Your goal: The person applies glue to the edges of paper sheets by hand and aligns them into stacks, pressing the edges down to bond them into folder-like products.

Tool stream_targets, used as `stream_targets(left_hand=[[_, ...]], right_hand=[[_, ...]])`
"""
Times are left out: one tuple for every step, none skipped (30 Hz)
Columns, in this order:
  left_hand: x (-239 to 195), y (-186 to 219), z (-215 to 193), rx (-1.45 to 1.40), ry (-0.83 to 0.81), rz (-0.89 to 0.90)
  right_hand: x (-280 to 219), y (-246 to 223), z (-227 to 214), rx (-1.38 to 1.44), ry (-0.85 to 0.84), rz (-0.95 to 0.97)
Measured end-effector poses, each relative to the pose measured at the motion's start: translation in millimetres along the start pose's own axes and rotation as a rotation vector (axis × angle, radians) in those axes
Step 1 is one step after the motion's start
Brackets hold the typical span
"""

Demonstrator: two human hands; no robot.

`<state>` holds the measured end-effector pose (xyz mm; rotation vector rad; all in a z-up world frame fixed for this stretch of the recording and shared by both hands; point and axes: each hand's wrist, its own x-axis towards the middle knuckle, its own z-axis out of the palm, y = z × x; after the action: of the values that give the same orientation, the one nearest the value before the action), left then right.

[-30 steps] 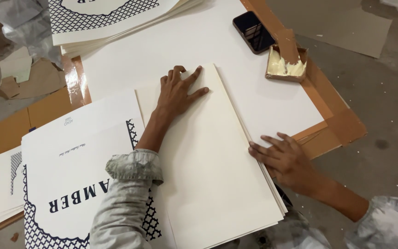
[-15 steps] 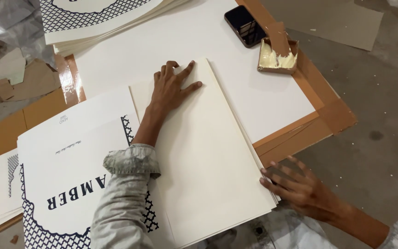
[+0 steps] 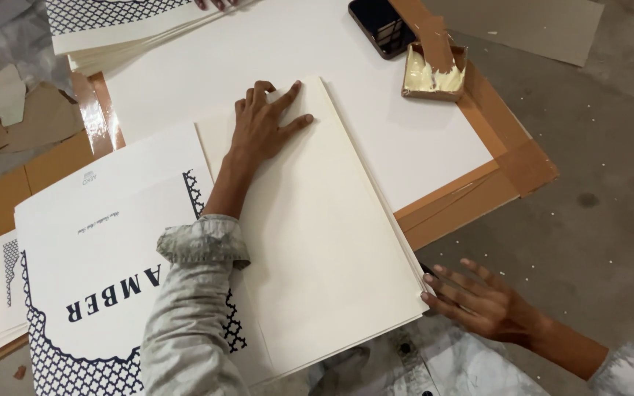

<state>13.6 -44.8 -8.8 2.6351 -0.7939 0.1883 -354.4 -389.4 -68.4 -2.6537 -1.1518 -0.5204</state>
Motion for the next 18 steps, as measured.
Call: stream_targets(left_hand=[[-1,1,0,-0.001,0.000,0.001],[-2,2,1,0.000,0.004,-0.001],[-2,3,-1,0.002,0.009,-0.002],[-2,3,-2,0.003,0.010,0.000],[-3,3,-3,-0.002,0.013,-0.002],[-4,4,-3,-0.007,0.016,-0.004],[-4,4,-3,-0.007,0.018,-0.003],[-3,4,-3,-0.009,0.019,-0.006],[-3,4,-3,-0.009,0.018,-0.008],[-3,3,-2,-0.008,0.018,-0.008],[-3,3,-2,-0.009,0.022,-0.005],[-2,2,-1,-0.010,0.026,-0.002],[-3,2,1,-0.011,0.024,-0.002],[-3,1,2,-0.011,0.027,0.002],[-3,0,3,-0.009,0.030,0.006],[-3,0,4,-0.011,0.029,0.006],[-3,0,4,-0.010,0.020,0.001],[-3,0,5,-0.008,0.011,-0.004]], right_hand=[[-3,1,2,-0.001,0.000,0.000],[-6,1,4,-0.003,0.026,-0.016],[-7,2,7,-0.007,0.055,-0.032],[-6,2,4,-0.009,0.057,-0.032],[-5,3,1,-0.034,0.069,-0.054],[-4,3,-2,-0.058,0.081,-0.075],[-3,4,-4,-0.059,0.081,-0.076],[-2,5,-6,-0.084,0.065,-0.091],[-2,6,-6,-0.108,0.050,-0.106],[-3,7,-5,-0.108,0.051,-0.106],[-4,8,-4,-0.102,0.051,-0.107],[-6,9,-3,-0.095,0.051,-0.107],[-7,9,-2,-0.094,0.050,-0.106],[-9,9,-2,-0.080,0.048,-0.113],[-10,10,-1,-0.067,0.046,-0.121],[-12,12,0,-0.066,0.045,-0.120],[-13,14,0,-0.067,0.066,-0.157],[-15,16,1,-0.068,0.086,-0.195]])
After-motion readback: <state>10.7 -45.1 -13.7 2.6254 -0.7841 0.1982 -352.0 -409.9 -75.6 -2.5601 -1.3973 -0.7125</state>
